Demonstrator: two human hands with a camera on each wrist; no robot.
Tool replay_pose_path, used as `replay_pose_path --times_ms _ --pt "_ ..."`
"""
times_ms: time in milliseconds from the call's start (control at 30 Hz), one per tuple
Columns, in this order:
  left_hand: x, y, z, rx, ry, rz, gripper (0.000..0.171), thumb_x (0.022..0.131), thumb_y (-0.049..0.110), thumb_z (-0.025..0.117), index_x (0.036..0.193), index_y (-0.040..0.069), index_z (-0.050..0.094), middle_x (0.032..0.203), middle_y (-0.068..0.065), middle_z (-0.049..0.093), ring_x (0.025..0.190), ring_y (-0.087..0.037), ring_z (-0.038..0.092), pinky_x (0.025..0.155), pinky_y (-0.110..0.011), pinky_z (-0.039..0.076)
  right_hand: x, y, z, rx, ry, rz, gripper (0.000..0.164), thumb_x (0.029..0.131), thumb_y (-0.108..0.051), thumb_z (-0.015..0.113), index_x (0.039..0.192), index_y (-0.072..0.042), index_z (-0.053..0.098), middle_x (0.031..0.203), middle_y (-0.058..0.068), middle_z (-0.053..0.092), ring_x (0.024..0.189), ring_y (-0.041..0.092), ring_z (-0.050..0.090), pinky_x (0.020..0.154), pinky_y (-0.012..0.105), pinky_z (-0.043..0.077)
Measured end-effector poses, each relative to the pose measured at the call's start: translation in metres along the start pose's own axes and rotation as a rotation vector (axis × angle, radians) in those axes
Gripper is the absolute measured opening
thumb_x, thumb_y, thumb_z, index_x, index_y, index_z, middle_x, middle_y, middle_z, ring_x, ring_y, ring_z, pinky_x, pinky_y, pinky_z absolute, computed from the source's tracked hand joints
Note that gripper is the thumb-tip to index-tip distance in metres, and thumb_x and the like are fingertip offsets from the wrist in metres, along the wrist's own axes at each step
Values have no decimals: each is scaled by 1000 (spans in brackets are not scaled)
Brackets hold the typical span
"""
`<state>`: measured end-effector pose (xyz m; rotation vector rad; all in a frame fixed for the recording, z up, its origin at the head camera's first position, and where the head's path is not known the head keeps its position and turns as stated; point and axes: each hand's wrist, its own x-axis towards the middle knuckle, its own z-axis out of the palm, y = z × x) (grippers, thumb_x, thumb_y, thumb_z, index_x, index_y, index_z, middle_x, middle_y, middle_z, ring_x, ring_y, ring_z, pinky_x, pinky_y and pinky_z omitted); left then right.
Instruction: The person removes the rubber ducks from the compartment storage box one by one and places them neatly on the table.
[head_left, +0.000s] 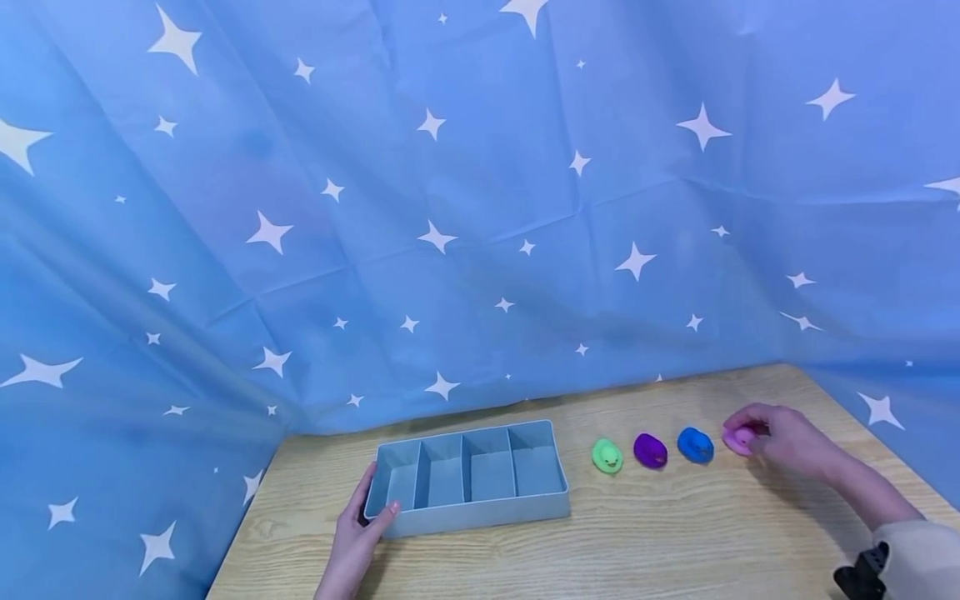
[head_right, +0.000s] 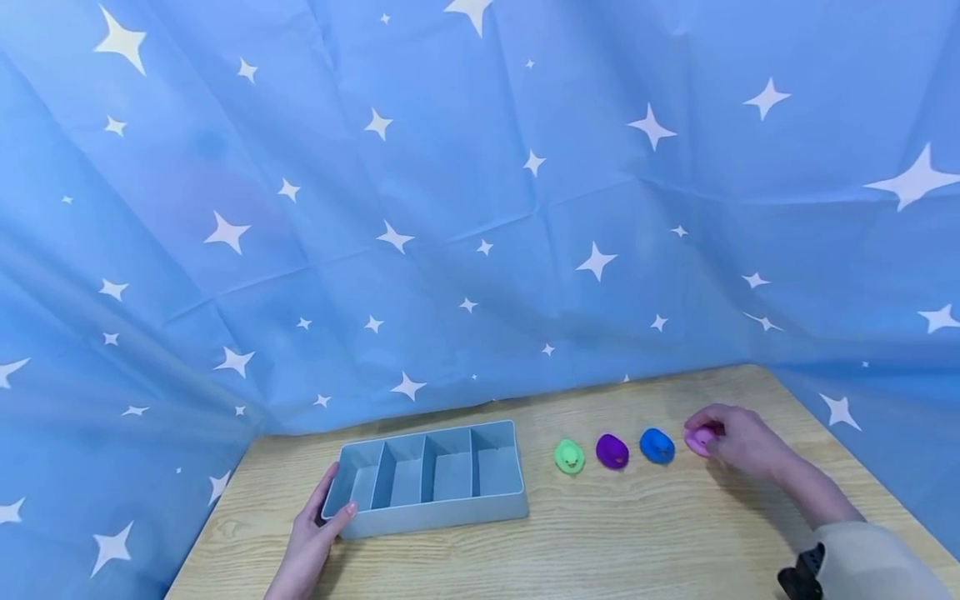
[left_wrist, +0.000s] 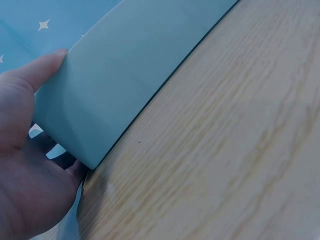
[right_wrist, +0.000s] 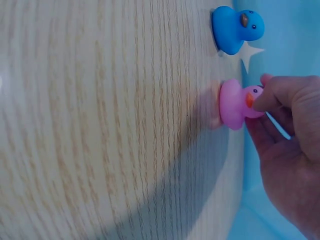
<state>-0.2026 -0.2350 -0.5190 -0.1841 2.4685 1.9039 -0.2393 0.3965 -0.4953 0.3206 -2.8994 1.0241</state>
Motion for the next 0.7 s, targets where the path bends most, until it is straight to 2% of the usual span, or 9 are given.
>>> replay_pose_path --times_ms 200,433,500,700 --pt "1 -1 1 -5 1 1 85 98 26 72 165 13 21 168 -23 13 153 -46 8 122 -62 14 -1 -2 -1 36 -9 17 28 89 5 68 117 10 67 104 10 71 90 17 64 71 22 55" --pt "3 0 5 -3 -13 -7 87 97 27 73 165 14 20 169 -22 12 153 -46 7 122 -63 12 -8 -2 -5 30 -3 35 32 92 0 68 122 11 65 108 15 71 96 23 66 74 20 55" --pt "4 1 4 -3 -14 -3 87 97 27 73 165 14 21 169 -22 13 153 -46 7 122 -62 13 -10 -2 -7 35 22 20 33 92 0 68 122 11 65 112 20 70 98 18 66 74 18 54" --pt "4 5 0 22 -14 1 87 96 30 74 165 15 23 169 -21 14 153 -46 9 122 -62 13 -13 0 -10 94 107 -58 34 88 6 69 121 14 64 115 31 67 94 -11 57 74 11 52"
